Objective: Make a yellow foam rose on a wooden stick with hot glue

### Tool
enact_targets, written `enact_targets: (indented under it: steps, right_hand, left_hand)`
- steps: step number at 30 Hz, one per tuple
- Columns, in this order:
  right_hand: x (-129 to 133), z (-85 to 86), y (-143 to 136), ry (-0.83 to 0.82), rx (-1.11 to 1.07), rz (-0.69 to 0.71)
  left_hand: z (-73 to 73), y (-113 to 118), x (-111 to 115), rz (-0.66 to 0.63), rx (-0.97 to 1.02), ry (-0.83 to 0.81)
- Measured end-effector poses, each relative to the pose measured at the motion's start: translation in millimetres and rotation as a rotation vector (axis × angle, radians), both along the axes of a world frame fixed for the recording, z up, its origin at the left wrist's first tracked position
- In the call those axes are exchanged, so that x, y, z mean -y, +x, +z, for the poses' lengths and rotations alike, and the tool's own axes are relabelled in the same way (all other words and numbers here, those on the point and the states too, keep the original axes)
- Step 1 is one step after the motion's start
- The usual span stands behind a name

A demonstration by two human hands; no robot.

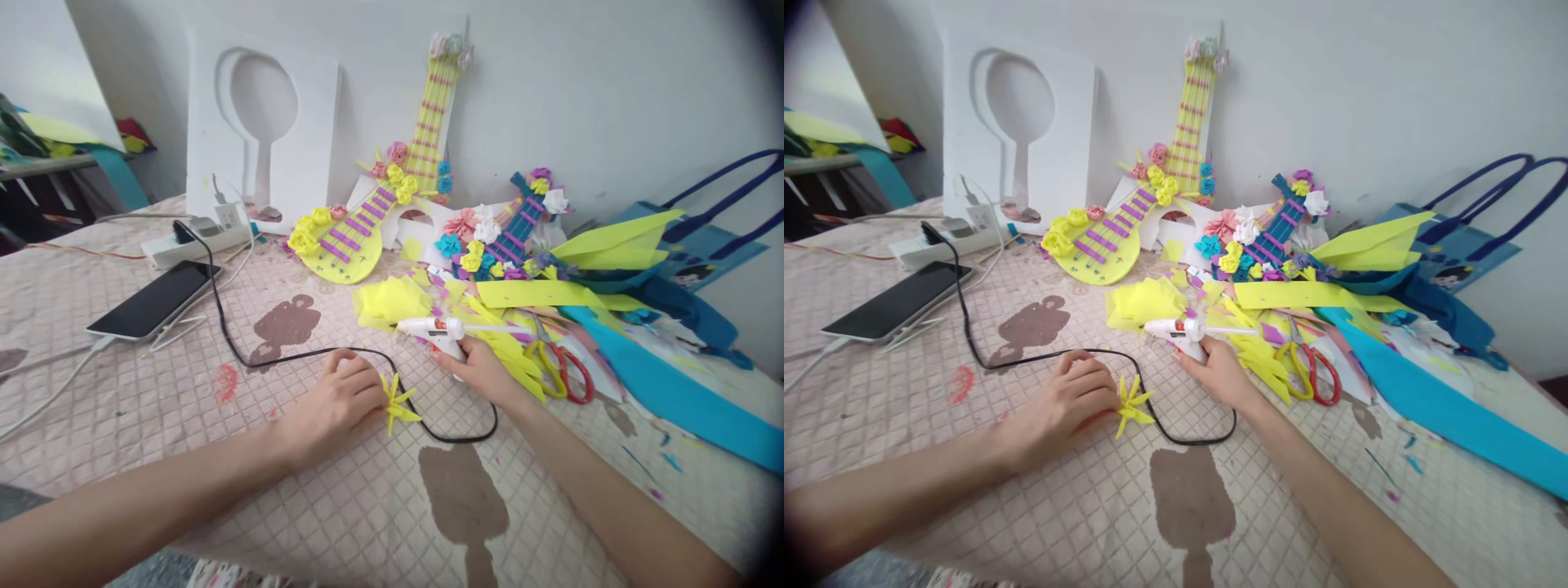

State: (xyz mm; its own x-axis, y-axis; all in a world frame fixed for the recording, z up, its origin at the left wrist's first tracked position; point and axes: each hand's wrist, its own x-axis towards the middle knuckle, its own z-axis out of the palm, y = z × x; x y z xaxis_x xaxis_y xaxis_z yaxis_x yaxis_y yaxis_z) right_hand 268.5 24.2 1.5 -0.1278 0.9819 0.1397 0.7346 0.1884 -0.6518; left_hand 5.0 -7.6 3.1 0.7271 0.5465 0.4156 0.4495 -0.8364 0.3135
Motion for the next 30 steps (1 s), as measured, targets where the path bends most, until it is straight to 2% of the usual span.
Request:
enact_targets:
  steps: [4,7,9,17,24,30]
  right_hand:
    - [15.6,18.9,3.4,-0.036,-0.107,-0.046]
    - [30.1,34.5,10.1,-0.11,-0.092,0.05]
    - [38.2,38.4,15.8,-0.126,-0.071,0.111]
    - [60.3,26.4,30.1,-0.185,0.083,0.242]
    - [66.8,27.6,29.8,-0.28,0.138,0.334]
    - [67.0,31.0,24.2,-0.264,0.117,0.399]
  left_hand:
    - [-1.4,-0.2,-0.6,0.003,0.006,0.016]
    - [-2.8,-1.0,-1.6,0.004,0.0,0.062]
    - [-3.1,-2.4,-2.5,-0.016,-0.026,0.096]
    - [-1.1,-6.6,-4.3,-0.095,-0.077,0.2]
    - [2.9,-5.5,-5.4,-0.137,-0.075,0.212]
    - [2.2,-5.7,-5.9,-0.156,-0.067,0.282]
